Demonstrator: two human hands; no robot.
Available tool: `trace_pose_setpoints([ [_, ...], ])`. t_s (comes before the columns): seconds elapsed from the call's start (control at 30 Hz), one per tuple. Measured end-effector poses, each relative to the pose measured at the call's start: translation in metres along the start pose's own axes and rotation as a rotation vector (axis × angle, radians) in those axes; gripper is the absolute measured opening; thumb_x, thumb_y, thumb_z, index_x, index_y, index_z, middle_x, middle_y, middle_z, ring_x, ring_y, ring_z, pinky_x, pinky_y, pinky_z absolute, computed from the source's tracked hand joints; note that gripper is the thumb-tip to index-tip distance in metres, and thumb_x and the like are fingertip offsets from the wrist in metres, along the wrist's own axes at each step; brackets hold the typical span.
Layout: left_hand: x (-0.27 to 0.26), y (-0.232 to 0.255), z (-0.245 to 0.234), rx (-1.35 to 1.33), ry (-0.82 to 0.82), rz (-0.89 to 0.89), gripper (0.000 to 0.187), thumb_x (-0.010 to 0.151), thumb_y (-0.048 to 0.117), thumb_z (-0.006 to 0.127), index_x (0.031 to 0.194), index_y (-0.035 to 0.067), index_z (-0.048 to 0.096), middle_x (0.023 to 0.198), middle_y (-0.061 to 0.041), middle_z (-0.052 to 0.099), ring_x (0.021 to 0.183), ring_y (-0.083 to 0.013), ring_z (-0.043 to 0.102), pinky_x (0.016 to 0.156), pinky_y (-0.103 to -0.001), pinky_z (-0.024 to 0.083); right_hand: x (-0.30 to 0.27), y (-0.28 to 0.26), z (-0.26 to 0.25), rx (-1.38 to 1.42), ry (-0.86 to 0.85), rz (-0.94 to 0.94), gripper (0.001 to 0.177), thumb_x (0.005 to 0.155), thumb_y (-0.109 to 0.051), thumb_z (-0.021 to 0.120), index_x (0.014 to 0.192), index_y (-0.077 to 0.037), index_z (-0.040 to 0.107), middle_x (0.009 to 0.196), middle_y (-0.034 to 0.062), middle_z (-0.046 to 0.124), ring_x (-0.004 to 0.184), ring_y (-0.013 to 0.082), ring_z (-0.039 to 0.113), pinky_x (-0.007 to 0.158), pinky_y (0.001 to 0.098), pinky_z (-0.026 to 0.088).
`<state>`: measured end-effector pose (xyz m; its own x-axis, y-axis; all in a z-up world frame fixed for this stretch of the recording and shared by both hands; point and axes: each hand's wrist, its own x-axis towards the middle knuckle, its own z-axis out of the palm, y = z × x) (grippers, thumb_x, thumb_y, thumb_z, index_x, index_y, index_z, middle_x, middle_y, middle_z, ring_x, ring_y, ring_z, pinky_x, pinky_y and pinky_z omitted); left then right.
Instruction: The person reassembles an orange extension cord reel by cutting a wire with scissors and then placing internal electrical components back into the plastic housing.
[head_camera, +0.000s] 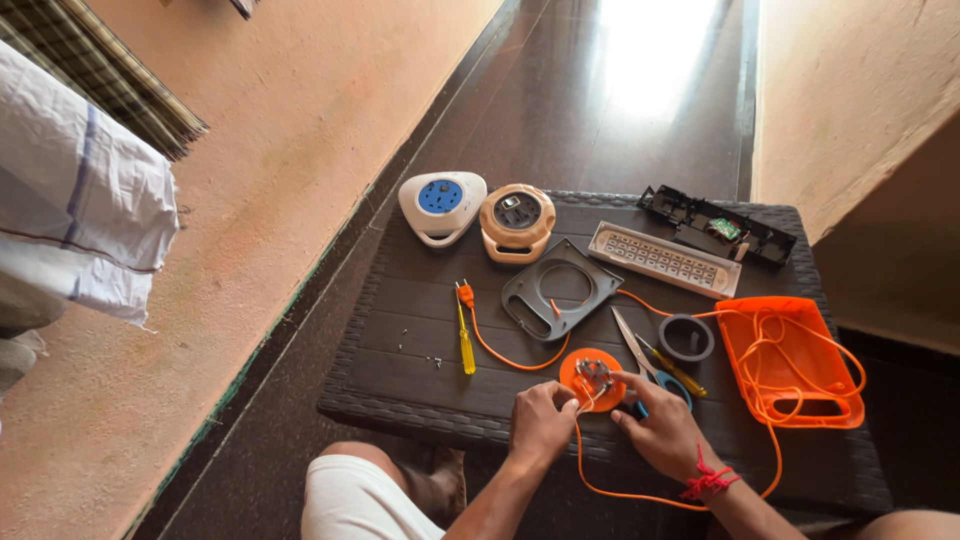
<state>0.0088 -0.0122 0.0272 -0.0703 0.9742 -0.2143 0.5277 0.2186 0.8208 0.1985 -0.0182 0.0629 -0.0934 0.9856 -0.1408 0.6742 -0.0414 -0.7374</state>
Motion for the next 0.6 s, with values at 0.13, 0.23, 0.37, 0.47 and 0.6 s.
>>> trace_pose_setpoints([
  [0.13,0.004,-0.004,0.002,-0.079,0.013,-0.047,0.022,0.084,0.018,0.074,0.101,0.005,0.074,0.091,-0.010,0.078,0.089,-0.0264,0.078,0.087,-0.038,0.059,0.002,0.006,0.004,-0.069,0.064,-0.152,0.051,0.078,-0.012,0.079,0.127,-0.011,0.065,0.108,0.0159,0.075,0.107,0.0302,0.072,0.087,0.0412,0.057],
  [0.23,0.010,-0.013,0.004,-0.133,0.017,-0.078,0.034,0.083,0.017,0.073,0.115,0.006,0.066,0.088,-0.010,0.079,0.087,-0.0249,0.079,0.087,-0.037,0.060,0.001,0.009,0.008,-0.107,0.090,-0.223,0.049,0.078,-0.012,0.078,0.125,-0.010,0.064,0.113,0.0150,0.074,0.110,0.0312,0.071,0.091,0.0418,0.056],
  [0.37,0.012,-0.018,0.004,-0.106,0.020,-0.026,0.058,0.081,0.015,0.074,0.135,0.006,0.057,0.089,-0.009,0.080,0.089,-0.0245,0.077,0.090,-0.037,0.057,0.000,0.001,0.005,-0.133,0.020,-0.161,0.052,0.079,-0.014,0.077,0.129,-0.013,0.061,0.119,0.0137,0.071,0.113,0.0303,0.069,0.088,0.0410,0.058],
  [0.47,0.010,-0.017,0.002,-0.058,-0.013,-0.004,0.056,0.082,0.016,0.074,0.136,0.009,0.061,0.091,-0.009,0.079,0.089,-0.0240,0.077,0.089,-0.037,0.057,-0.001,-0.004,0.005,-0.194,-0.036,-0.080,0.056,0.081,-0.016,0.076,0.135,-0.017,0.059,0.120,0.0118,0.071,0.113,0.0300,0.068,0.094,0.0406,0.055],
  [0.6,0.003,-0.008,-0.002,-0.009,-0.043,-0.002,0.048,0.084,0.019,0.074,0.131,0.010,0.068,0.091,-0.013,0.078,0.089,-0.0255,0.078,0.088,-0.038,0.059,0.001,0.008,0.011,-0.226,0.042,-0.269,0.053,0.077,-0.005,0.071,0.128,-0.011,0.059,0.131,0.0158,0.065,0.122,0.0342,0.061,0.106,0.0436,0.047],
])
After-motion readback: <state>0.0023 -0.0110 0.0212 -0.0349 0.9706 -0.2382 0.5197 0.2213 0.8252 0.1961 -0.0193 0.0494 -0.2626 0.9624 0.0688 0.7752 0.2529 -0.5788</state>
